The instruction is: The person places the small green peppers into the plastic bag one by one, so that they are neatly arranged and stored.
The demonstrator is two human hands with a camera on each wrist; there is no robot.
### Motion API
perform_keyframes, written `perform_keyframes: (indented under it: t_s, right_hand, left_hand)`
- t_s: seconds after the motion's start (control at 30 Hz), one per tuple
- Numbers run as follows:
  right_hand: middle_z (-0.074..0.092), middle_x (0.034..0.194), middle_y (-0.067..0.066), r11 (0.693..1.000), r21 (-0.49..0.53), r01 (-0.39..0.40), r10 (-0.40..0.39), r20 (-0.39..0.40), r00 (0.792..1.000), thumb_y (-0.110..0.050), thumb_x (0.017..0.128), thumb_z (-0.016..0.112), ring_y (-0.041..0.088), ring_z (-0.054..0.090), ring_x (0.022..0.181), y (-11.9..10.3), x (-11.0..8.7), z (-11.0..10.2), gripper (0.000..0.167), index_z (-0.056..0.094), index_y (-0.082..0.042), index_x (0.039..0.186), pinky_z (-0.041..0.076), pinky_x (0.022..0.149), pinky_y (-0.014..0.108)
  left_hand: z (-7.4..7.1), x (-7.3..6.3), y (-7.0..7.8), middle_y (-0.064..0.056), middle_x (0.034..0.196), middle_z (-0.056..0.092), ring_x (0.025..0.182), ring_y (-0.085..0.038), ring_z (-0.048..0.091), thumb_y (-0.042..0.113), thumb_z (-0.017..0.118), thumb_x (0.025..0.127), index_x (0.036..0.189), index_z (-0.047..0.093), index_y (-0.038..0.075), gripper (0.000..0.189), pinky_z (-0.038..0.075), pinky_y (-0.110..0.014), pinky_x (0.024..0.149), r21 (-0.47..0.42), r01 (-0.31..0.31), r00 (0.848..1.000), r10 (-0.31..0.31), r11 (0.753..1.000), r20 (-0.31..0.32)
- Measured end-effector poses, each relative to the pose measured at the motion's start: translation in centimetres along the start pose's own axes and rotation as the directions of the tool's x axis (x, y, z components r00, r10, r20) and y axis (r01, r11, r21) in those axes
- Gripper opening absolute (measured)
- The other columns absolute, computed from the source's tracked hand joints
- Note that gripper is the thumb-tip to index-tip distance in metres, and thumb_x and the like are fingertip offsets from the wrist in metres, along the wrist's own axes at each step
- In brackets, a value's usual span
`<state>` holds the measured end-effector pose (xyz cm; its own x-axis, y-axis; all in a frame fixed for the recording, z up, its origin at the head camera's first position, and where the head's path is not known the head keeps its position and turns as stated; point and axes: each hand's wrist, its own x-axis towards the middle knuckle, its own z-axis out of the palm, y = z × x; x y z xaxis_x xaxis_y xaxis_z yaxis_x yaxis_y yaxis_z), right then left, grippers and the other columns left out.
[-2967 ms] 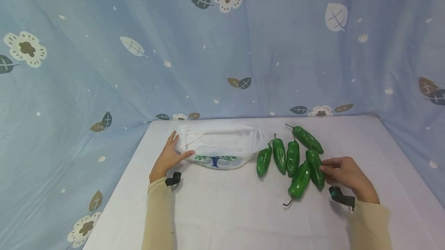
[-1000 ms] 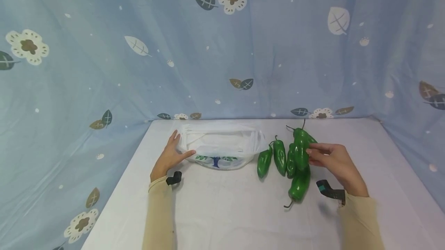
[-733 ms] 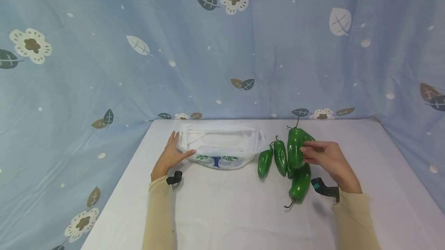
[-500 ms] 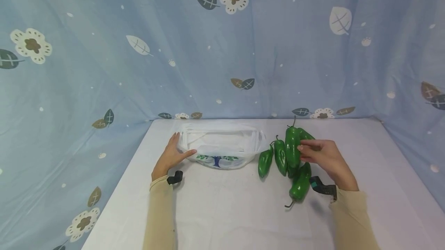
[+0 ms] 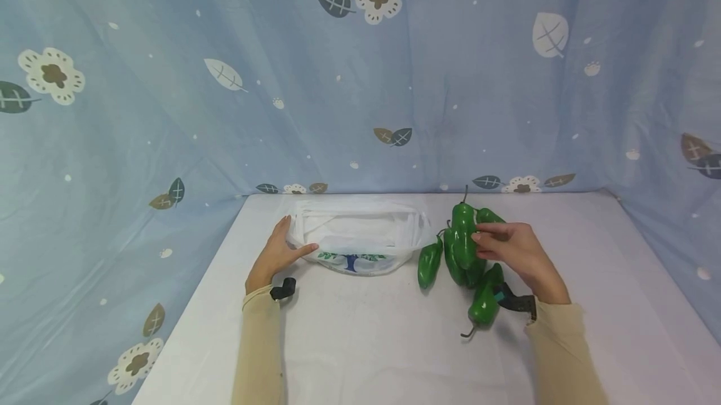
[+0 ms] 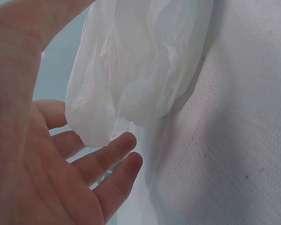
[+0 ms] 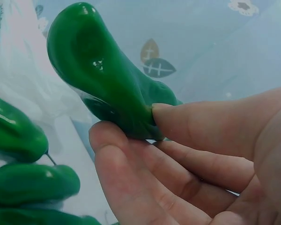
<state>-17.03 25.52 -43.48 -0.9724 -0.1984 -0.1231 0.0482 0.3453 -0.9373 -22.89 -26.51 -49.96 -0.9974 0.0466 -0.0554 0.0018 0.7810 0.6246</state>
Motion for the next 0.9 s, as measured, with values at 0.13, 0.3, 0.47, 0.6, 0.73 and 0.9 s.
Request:
perform_keyframes:
  t_s: [0.13, 0.3, 0.47, 0.6, 0.73, 0.9]
  right_hand:
    - [0.051, 0.147, 0.034, 1.0, 0.014, 0.014, -0.014, 0.009, 1.0, -0.028, 0.106, 0.061, -0.001, 0.074, 0.095, -0.7, 0.4, 0.5, 0.063, 0.044, 0.015, 0.148, 0.063, 0.087, 0.024]
    - [0.047, 0.15, 0.036, 0.999, 0.049, 0.023, -0.024, 0.026, 0.999, -0.025, 0.106, 0.061, -0.004, 0.073, 0.096, -1.5, 0.9, 1.3, 0.062, 0.043, 0.016, 0.148, 0.063, 0.088, 0.026]
    - [0.061, 0.138, 0.024, 0.998, 0.062, 0.031, -0.033, 0.026, 0.999, -0.024, 0.105, 0.063, 0.0, 0.075, 0.094, -2.3, 1.5, 2.1, 0.06, 0.046, 0.015, 0.147, 0.064, 0.088, 0.028]
    - [0.062, 0.138, 0.026, 0.996, 0.077, 0.038, -0.042, 0.041, 0.998, -0.024, 0.104, 0.063, 0.002, 0.075, 0.093, -2.7, 2.2, 2.8, 0.06, 0.046, 0.014, 0.147, 0.064, 0.088, 0.027]
    - [0.051, 0.148, 0.034, 0.994, 0.102, 0.028, -0.035, 0.062, 0.997, -0.026, 0.105, 0.063, 0.0, 0.074, 0.096, -3.2, 2.6, 3.4, 0.06, 0.046, 0.012, 0.148, 0.063, 0.09, 0.025]
    - [0.049, 0.151, 0.034, 0.996, 0.093, 0.015, -0.022, 0.074, 0.997, -0.03, 0.104, 0.063, -0.003, 0.073, 0.099, -3.9, 3.0, 4.1, 0.062, 0.047, 0.01, 0.149, 0.062, 0.093, 0.026]
  left_hand:
    - [0.1, 0.0, -0.1, -0.018, 0.175, 0.007, 0.162, -0.041, 0.012, 0.071, 0.074, 0.081, 0.167, 0.008, 0.008, 0.125, 0.022, -0.064, 0.128, 0.004, -0.002, 1.0, 0.002, 1.0, -0.003]
    - [0.1, 0.0, -0.2, -0.017, 0.175, 0.008, 0.162, -0.04, 0.013, 0.072, 0.074, 0.081, 0.167, 0.009, 0.008, 0.126, 0.022, -0.063, 0.128, 0.012, -0.002, 1.0, 0.002, 1.0, -0.005]
    - [0.0, 0.0, -0.1, -0.017, 0.175, 0.008, 0.162, -0.04, 0.013, 0.071, 0.075, 0.081, 0.167, 0.009, 0.008, 0.126, 0.022, -0.062, 0.129, 0.012, -0.001, 1.0, 0.001, 1.0, -0.003]
    - [0.0, 0.1, -0.1, -0.017, 0.175, 0.008, 0.162, -0.04, 0.013, 0.071, 0.075, 0.081, 0.167, 0.008, 0.008, 0.126, 0.022, -0.062, 0.129, 0.016, 0.004, 1.0, -0.004, 1.0, 0.001]
    - [0.1, 0.1, -0.2, -0.017, 0.175, 0.008, 0.162, -0.039, 0.013, 0.07, 0.075, 0.081, 0.167, 0.009, 0.007, 0.126, 0.021, -0.061, 0.129, 0.011, 0.001, 1.0, -0.001, 1.0, 0.007]
    - [0.1, 0.2, -0.3, -0.017, 0.175, 0.008, 0.162, -0.04, 0.012, 0.07, 0.074, 0.082, 0.167, 0.008, 0.006, 0.126, 0.021, -0.061, 0.129, 0.012, -0.007, 1.0, 0.007, 1.0, 0.01]
